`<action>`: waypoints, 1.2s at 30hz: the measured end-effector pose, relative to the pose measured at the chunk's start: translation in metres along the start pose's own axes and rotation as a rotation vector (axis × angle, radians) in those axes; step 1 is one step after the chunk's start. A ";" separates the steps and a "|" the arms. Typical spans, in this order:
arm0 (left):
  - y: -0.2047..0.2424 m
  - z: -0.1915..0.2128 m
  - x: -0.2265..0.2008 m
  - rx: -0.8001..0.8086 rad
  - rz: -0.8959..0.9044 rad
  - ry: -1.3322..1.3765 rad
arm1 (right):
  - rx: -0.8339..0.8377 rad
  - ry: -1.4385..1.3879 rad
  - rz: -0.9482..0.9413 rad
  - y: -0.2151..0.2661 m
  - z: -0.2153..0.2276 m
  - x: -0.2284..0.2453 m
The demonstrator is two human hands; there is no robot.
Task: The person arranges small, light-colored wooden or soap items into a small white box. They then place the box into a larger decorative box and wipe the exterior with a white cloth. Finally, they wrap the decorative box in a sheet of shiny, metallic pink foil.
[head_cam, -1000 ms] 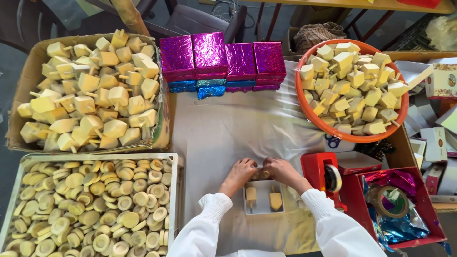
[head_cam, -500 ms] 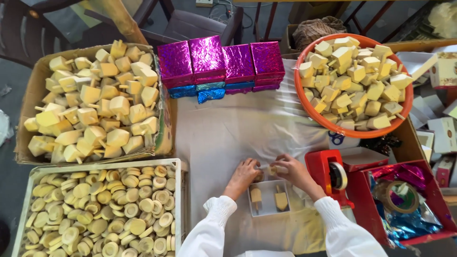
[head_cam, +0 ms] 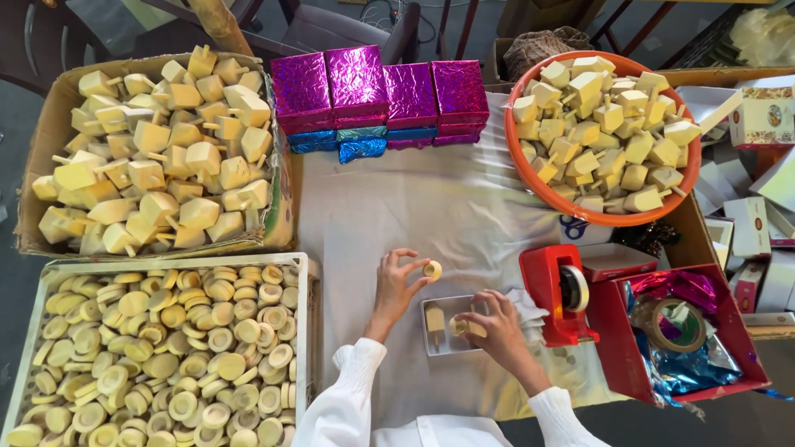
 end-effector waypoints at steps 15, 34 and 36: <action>0.060 0.019 -0.008 -0.128 0.153 0.025 | 0.111 0.254 0.126 0.006 -0.023 0.016; 0.052 -0.087 -0.019 0.173 -0.117 -0.366 | -0.311 -0.043 -0.267 0.034 0.015 -0.026; 0.050 -0.089 -0.019 0.181 -0.112 -0.371 | -0.306 -0.060 -0.280 0.035 0.011 -0.029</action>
Point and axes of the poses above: each hand's wrist, its own y-axis away from the middle knuckle, its own z-axis out of the back of the hand, x = y × z, the point moved 8 cm from there along -y, towards the middle knuckle, and after that the axes turned 11 degrees about y, right-handed, at the moved point
